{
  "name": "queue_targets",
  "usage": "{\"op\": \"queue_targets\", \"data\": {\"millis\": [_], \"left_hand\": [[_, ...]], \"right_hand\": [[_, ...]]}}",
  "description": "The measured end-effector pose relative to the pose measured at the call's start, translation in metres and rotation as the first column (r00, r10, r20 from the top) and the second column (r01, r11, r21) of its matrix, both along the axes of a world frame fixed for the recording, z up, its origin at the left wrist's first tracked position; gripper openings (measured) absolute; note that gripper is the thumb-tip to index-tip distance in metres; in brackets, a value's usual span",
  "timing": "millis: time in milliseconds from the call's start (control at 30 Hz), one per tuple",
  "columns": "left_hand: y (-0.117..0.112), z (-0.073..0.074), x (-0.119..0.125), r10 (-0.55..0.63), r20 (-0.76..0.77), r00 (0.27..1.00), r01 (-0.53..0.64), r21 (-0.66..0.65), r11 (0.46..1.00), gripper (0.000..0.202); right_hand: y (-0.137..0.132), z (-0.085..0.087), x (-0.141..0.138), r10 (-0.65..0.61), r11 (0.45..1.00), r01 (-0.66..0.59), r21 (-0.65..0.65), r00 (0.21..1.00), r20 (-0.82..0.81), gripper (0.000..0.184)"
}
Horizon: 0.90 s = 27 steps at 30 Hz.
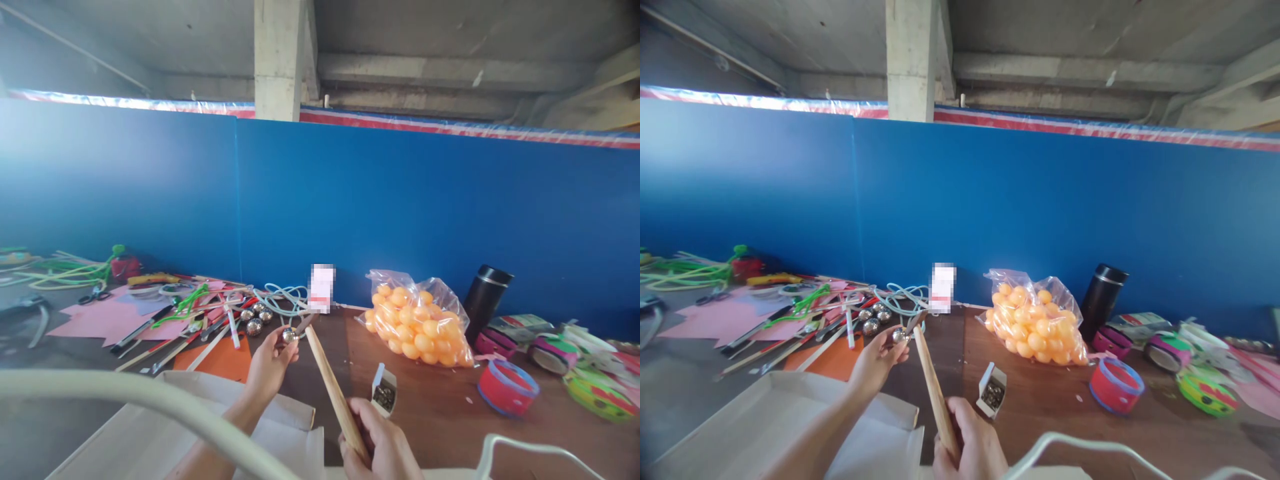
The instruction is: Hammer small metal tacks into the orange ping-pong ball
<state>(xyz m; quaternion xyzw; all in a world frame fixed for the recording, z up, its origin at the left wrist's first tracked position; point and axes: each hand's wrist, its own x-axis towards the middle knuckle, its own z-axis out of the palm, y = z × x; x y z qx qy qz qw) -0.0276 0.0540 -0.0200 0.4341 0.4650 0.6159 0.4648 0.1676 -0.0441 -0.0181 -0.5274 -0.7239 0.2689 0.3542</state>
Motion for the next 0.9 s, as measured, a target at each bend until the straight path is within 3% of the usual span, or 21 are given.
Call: {"op": "queue_targets", "data": {"millis": [633,900], "left_hand": [[0.0016,-0.0030,0.0001,0.028,-0.015,1.000,-0.027,0.014,1.000,0.041],[0.0024,-0.0037,-0.0013,0.035,-0.052,0.998,-0.035,0.002,0.999,0.039]], "right_hand": [[-0.0037,0.0061,0.0006,-0.043,0.999,0.043,0.005,0.999,-0.016,0.036],[-0.0027,0.0016,-0.0014,-0.030,0.999,0.027,0.030,0.994,0.101,0.038]]}}
